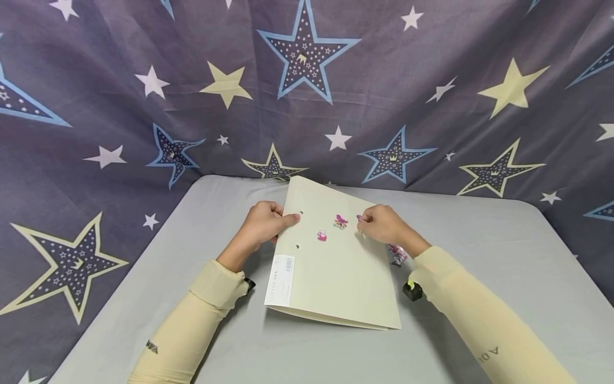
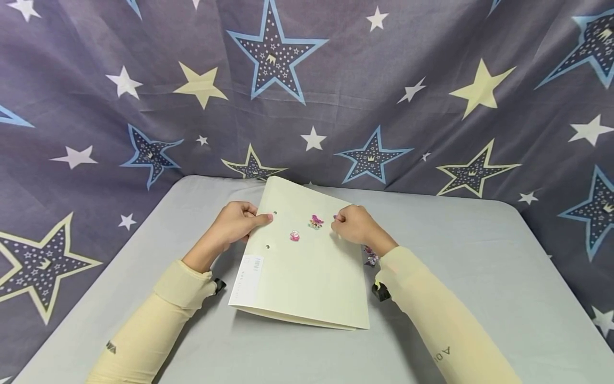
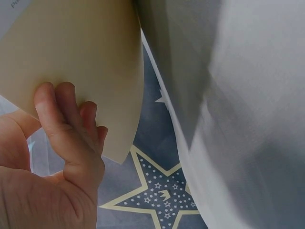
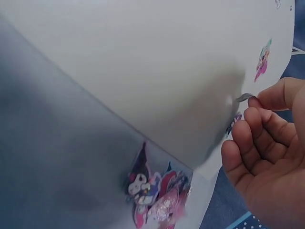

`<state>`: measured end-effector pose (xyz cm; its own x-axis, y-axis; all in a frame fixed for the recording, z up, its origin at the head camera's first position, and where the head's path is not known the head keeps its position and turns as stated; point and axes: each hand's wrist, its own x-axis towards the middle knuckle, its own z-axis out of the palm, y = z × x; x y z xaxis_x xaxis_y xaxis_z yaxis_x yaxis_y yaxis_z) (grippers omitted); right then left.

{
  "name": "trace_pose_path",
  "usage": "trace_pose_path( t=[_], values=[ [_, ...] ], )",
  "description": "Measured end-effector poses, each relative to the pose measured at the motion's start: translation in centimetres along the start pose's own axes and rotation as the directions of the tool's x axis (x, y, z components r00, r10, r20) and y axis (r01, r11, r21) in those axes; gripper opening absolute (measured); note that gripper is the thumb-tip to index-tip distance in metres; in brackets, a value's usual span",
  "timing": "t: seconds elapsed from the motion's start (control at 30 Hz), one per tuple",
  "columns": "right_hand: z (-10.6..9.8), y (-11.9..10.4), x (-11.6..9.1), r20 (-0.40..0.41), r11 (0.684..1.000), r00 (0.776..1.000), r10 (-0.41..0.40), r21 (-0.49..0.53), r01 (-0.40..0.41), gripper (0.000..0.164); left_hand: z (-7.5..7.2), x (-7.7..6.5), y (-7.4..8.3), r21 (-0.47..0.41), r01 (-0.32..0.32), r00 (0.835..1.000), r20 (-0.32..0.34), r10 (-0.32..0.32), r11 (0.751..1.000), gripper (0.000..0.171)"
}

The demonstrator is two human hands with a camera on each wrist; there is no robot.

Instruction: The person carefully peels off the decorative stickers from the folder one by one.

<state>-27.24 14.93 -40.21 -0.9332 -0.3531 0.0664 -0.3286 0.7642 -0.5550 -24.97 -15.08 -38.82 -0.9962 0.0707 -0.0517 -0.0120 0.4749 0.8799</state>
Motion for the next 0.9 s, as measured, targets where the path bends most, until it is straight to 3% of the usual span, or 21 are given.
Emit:
trace_pose_path(
  t=[0.37,0.67,0.9],
  values=[
    [-1.5,1.4,-0.9,0.004,1.000,1.000,-0.006,-0.026,0.006,0.020,0.0,-0.1,0.1,0.001,0.009,1.000,0.002,-0.009,1.000,0.037],
    [-2.5,3.4,-1.7,-0.075,0.990,0.995,-0.061,-0.128,0.051,0.019,-0.1,-0.1,0.2,0.001,0.013,1.000,0.006,-0.013,1.000,0.036],
    [-3.0,4.7,-2.3,-0.087,0.977,0.995,-0.045,-0.213,0.026,0.017,-0.1,-0.1,0.3,0.001,0.012,1.000,0.004,-0.012,1.000,0.036]
  ],
)
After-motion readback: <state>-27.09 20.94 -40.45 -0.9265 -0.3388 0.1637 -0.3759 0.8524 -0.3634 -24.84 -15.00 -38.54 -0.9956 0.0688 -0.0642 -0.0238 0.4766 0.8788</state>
